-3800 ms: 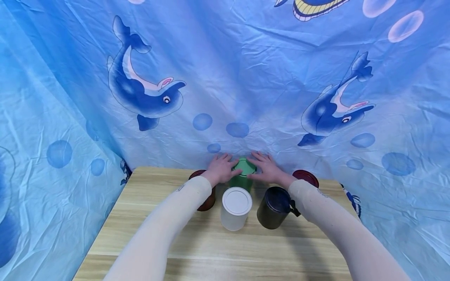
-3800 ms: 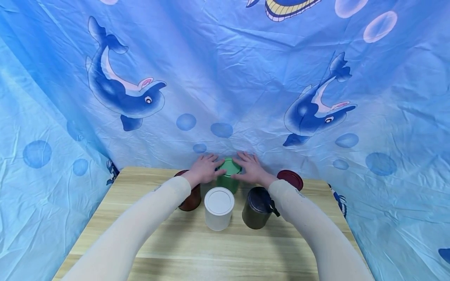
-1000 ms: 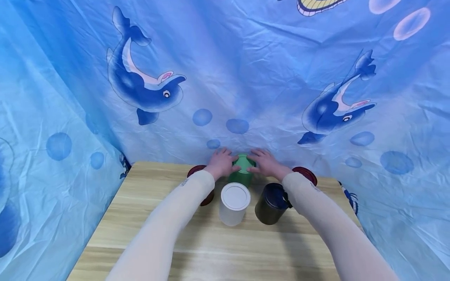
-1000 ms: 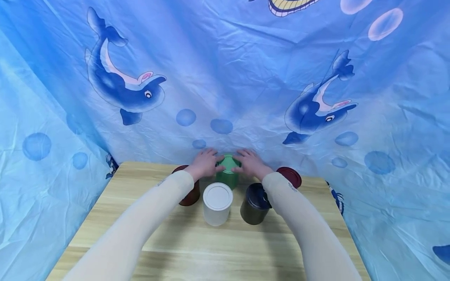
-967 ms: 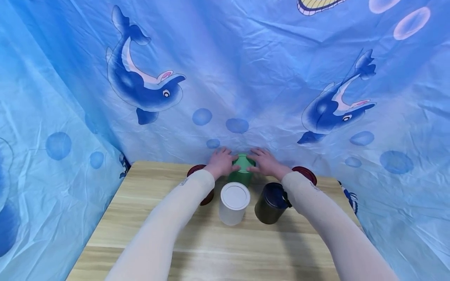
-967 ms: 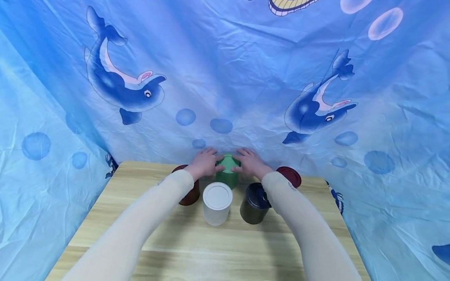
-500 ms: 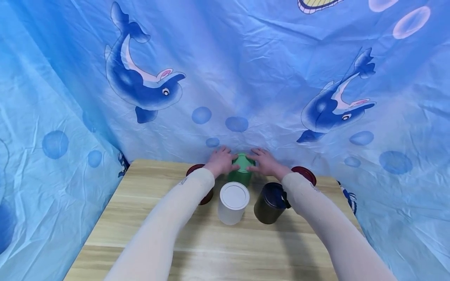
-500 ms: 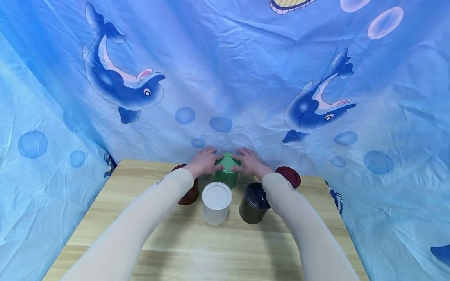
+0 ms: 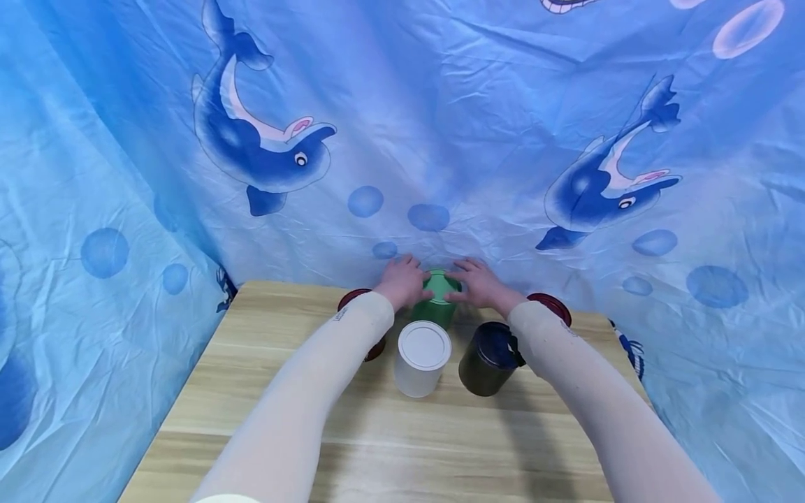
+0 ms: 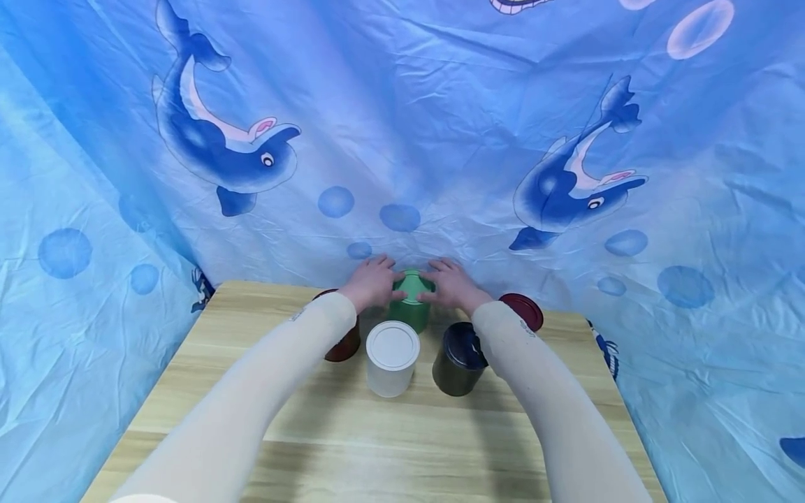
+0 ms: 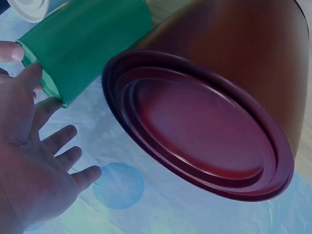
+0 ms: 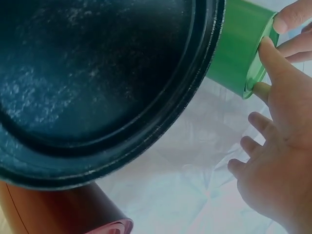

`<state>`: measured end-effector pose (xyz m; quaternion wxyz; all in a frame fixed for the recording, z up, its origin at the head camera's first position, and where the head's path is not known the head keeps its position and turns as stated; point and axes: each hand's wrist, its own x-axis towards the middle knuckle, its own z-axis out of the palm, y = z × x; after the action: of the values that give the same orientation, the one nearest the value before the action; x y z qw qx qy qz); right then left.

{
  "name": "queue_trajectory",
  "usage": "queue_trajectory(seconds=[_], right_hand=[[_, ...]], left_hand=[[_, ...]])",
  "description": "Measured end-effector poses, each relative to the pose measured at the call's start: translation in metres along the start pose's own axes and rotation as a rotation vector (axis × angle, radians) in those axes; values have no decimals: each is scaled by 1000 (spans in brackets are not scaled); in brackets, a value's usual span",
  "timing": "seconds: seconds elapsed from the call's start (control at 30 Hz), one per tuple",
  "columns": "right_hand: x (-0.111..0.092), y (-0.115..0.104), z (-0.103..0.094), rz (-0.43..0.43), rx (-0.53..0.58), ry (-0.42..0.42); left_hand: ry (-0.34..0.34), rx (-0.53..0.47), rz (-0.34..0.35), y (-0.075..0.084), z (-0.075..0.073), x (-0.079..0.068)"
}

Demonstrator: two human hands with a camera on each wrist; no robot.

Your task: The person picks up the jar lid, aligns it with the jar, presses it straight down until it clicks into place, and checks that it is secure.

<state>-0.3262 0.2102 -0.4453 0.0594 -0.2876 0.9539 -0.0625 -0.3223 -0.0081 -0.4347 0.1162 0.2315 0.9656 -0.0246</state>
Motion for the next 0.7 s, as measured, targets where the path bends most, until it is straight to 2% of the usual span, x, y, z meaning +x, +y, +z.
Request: queue_trajectory(seconds=[0.17, 0.33, 0.53, 0.7], right_hand=[[0, -9, -9, -8, -48, -3], [-4, -21, -23, -23, -108, -23], [-23, -28, -42, -69, -148, 26], [-42, -32, -51, -94, -121, 85]], left_hand=[[14, 82, 22, -5, 1, -2], [87, 109, 73, -13, 1, -9], [145, 122, 149, -17, -16, -23], [166, 111, 159, -23, -34, -47]])
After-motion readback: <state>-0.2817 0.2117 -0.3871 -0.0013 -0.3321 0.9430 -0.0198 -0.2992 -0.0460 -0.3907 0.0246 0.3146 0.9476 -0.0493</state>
